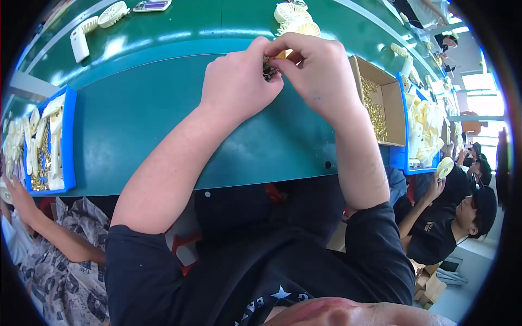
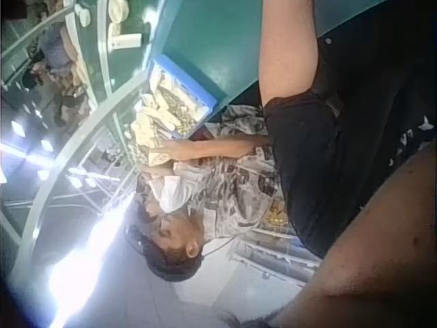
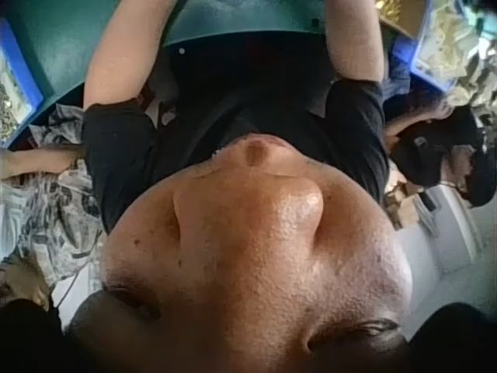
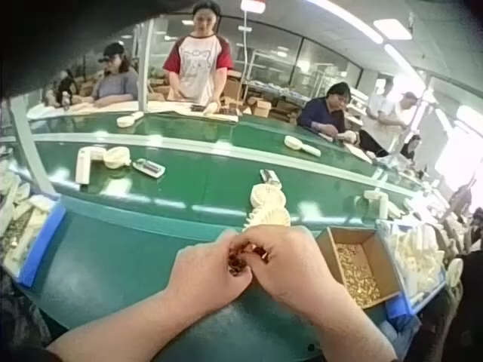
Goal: The person assembles portable fans by connecting internal wiring and circuit boards into the handle bases, snapping the outer plastic casing covers onto the handles by hand, and placing the assembled fans along the assembly line table.
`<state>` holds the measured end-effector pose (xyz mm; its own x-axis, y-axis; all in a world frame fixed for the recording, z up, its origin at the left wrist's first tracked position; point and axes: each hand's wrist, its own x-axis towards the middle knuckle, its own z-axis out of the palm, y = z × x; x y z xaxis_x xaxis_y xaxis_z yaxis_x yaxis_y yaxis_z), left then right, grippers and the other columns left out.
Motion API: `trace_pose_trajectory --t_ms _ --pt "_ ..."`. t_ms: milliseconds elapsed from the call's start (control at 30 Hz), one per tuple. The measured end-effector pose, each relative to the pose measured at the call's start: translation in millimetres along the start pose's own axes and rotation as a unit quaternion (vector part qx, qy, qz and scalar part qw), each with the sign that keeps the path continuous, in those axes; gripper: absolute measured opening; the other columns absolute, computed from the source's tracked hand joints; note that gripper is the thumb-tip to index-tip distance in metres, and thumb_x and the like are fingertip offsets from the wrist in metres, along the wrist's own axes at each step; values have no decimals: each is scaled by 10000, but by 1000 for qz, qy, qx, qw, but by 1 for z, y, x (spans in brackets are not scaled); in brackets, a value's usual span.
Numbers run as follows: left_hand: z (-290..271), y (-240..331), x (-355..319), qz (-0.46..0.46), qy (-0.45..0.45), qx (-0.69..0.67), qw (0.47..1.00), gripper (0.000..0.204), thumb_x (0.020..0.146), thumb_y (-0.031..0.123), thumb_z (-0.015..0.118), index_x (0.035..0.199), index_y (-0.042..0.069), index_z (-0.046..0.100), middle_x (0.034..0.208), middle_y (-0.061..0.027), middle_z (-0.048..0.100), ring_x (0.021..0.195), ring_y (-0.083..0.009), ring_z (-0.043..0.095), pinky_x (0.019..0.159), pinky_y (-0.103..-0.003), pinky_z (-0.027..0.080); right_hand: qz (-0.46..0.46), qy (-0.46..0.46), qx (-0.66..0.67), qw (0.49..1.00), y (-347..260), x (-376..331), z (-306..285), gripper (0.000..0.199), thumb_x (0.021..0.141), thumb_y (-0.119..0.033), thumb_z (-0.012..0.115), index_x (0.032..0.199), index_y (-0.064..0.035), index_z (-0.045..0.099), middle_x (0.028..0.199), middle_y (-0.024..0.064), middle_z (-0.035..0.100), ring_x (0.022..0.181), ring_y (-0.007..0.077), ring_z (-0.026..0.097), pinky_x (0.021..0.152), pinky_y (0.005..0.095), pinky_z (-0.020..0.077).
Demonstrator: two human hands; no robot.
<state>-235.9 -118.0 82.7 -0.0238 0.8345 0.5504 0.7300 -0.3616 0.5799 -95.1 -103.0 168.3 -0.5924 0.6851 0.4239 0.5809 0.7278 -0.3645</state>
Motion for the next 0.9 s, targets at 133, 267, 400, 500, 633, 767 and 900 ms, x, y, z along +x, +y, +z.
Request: trace_pose_trajectory --t_ms 133,267,400,500,633,767,900 --pt "0 0 2 -2 0 0 1000 259 823 251 673 1024 108 593 725 -79 703 683 -304 705 611 -410 569 -4 27 -94 995 5 1 10 144 813 -70 737 956 -88 736 768 102 712 673 207 690 631 303 543" --pt "-1 1 2 -10 -3 -12 1000 262 822 248 671 1034 111 600 743 -83 707 701 -305 707 618 -408 570 -12 32 -96 995 5 0 11 139 816 -78 735 954 -86 730 769 103 709 669 216 687 634 306 546" --pt "-1 2 0 -8 -7 -15 1000 271 815 244 669 1040 108 602 750 -88 709 703 -309 708 623 -412 570 1 28 -68 997 5 -1 10 142 812 -78 736 953 -87 730 765 102 706 672 218 688 640 305 548" --pt "-6 7 2 -57 -66 -1 996 360 814 299 719 1111 133 600 915 -71 738 847 -290 718 731 -400 569 -9 30 -79 996 8 -2 9 147 804 -72 737 950 -86 729 756 100 701 670 217 686 636 304 546" --pt "-6 6 1 -48 -59 -2 997 358 811 293 718 1106 132 596 896 -69 734 823 -293 716 714 -402 569 -12 13 -91 996 5 0 5 142 783 -71 749 924 -82 736 788 86 700 680 235 682 633 318 542" --pt "-3 5 -1 0 -12 0 1000 238 825 245 667 983 90 578 717 -92 698 671 -312 700 604 -421 563 -75 40 -145 986 7 0 6 142 759 -104 771 898 -89 750 860 66 688 704 254 665 652 349 534" --pt "-5 3 -1 -3 -24 14 1000 246 826 250 678 974 87 568 707 -86 694 658 -301 697 594 -417 559 -61 -11 -222 973 0 7 0 151 738 -143 787 881 -99 764 983 50 653 867 255 644 746 379 513"
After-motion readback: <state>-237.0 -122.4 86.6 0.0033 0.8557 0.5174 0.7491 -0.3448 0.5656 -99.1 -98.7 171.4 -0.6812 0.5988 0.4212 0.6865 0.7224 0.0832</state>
